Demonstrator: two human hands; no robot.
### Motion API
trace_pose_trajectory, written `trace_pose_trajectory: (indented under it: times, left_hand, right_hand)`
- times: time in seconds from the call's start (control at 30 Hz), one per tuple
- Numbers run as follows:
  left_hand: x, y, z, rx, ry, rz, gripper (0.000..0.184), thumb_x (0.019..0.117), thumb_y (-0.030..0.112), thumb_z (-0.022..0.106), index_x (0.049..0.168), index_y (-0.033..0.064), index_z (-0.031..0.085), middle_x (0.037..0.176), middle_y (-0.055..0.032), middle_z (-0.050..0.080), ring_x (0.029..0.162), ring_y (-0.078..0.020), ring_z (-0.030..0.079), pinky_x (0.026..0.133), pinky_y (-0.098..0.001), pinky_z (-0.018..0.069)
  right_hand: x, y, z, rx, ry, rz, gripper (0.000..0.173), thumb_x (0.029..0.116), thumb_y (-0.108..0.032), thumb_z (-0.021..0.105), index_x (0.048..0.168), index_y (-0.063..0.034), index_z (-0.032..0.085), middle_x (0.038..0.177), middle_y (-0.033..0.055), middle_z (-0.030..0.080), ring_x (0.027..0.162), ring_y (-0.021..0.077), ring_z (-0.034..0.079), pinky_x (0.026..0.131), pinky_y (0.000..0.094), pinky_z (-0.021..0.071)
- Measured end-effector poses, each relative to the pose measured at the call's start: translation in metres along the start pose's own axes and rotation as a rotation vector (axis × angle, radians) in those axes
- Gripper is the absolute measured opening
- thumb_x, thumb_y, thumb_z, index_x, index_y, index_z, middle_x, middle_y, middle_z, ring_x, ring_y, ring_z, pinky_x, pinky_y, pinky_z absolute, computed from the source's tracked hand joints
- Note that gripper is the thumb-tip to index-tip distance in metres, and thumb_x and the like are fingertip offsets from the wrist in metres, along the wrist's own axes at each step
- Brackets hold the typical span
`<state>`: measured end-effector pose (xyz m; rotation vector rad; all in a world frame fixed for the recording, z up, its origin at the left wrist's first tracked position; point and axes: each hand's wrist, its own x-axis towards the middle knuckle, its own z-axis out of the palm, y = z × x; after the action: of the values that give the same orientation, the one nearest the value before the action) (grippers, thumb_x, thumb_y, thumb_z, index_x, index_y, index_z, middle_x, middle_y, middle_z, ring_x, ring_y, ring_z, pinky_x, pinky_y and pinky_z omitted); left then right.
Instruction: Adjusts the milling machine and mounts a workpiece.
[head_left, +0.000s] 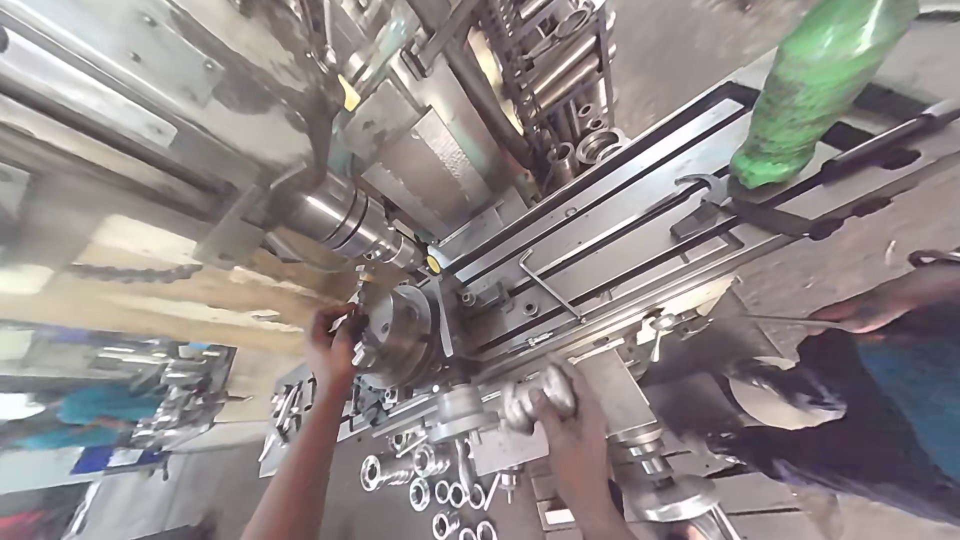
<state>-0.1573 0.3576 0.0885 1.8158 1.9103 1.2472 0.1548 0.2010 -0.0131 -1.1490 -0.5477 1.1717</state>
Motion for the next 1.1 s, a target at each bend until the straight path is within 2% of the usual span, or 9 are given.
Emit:
trace_pose_trajectory:
  times: [0.1,0.2,0.4,0.53,0.67,0.77,0.93,1.03,1.1]
  left_hand:
    - [0.0,0.0,0.0,-0.023,0.003,0.005,0.027,0.0943,0.004,0.054,0.121,-0.0023,0.059,0.108,-0.0079,0.069,0.08,-0.0093,0.068,0.072,-0.029,0.0598]
    - [0.004,-0.005,0.0,-0.013,-0.006,0.015,0.028,0.0943,0.004,0.053,0.121,-0.0025,0.059,0.11,-0.0086,0.07,0.081,-0.0101,0.069,0.071,-0.0297,0.0596]
    - [0.005,-0.004,0.0,-0.019,0.014,-0.005,0.027,0.0959,0.005,0.054,0.121,0.0005,0.06,0.113,-0.0075,0.07,0.081,-0.0116,0.07,0.07,-0.0315,0.0603]
    - [0.007,-0.002,0.004,-0.039,0.02,0.002,0.027,0.0952,0.005,0.054,0.121,-0.0003,0.06,0.109,-0.0065,0.07,0.077,-0.0096,0.069,0.069,-0.0296,0.0601]
    - [0.008,-0.001,0.005,-0.048,0.03,-0.007,0.026,0.096,0.005,0.053,0.121,0.0,0.06,0.109,-0.0064,0.07,0.075,-0.0092,0.069,0.066,-0.0287,0.06]
    - [0.009,-0.001,0.004,-0.027,0.03,-0.025,0.026,0.0971,0.005,0.053,0.121,0.0018,0.061,0.114,-0.0073,0.07,0.08,-0.0117,0.07,0.071,-0.0318,0.0617]
    - [0.012,-0.004,0.005,-0.016,0.032,-0.008,0.025,0.097,0.004,0.053,0.121,0.0021,0.061,0.111,-0.0066,0.07,0.08,-0.0104,0.07,0.07,-0.0308,0.0607]
    - [0.017,-0.005,0.007,-0.01,0.032,-0.009,0.025,0.0964,0.004,0.055,0.121,0.0014,0.06,0.111,-0.0068,0.07,0.08,-0.0098,0.069,0.07,-0.0299,0.0603]
    - [0.02,-0.009,0.007,-0.007,0.023,0.016,0.026,0.0961,0.004,0.054,0.121,-0.0006,0.059,0.111,-0.0071,0.07,0.079,-0.009,0.069,0.068,-0.0285,0.0606]
  right_hand:
    - [0.029,-0.005,0.006,0.077,0.066,-0.025,0.053,0.0908,-0.009,0.07,0.141,-0.0016,0.056,0.127,0.0121,0.066,0.1,0.0129,0.07,0.079,0.0289,0.0626]
    - [0.046,-0.011,0.01,0.136,0.104,0.021,0.054,0.0917,-0.008,0.07,0.143,-0.0031,0.054,0.124,0.013,0.066,0.096,0.0148,0.071,0.074,0.0307,0.0639]
    - [0.046,-0.008,0.018,0.155,0.126,0.029,0.06,0.0896,-0.009,0.07,0.145,-0.0046,0.049,0.123,0.0139,0.063,0.091,0.0184,0.07,0.066,0.032,0.0625]
    - [0.033,-0.008,0.026,0.157,0.13,0.06,0.059,0.0885,-0.008,0.07,0.143,-0.0028,0.049,0.121,0.0132,0.064,0.092,0.0167,0.07,0.068,0.0316,0.0636]
    - [0.029,-0.001,0.029,0.182,0.091,0.084,0.061,0.0891,-0.009,0.071,0.145,-0.0037,0.049,0.125,0.0137,0.064,0.097,0.0185,0.071,0.073,0.0332,0.0642]
    - [0.033,0.003,0.03,0.133,0.087,0.025,0.055,0.0912,-0.01,0.07,0.143,-0.0029,0.055,0.128,0.0125,0.065,0.1,0.0168,0.07,0.073,0.032,0.0636]
    - [0.064,-0.014,0.03,0.153,0.203,-0.168,0.05,0.0938,-0.011,0.068,0.142,-0.004,0.055,0.109,0.0068,0.068,0.08,0.0105,0.068,0.065,0.0262,0.0599]
    - [0.087,-0.028,0.033,0.192,0.281,-0.338,0.05,0.0976,-0.008,0.064,0.146,-0.0093,0.052,0.114,0.005,0.066,0.079,0.0109,0.066,0.064,0.0261,0.0588]
    - [0.093,-0.022,0.048,0.099,0.331,-0.411,0.049,0.096,-0.007,0.067,0.143,-0.0048,0.052,0.115,0.0064,0.066,0.084,0.0099,0.068,0.07,0.0262,0.061]
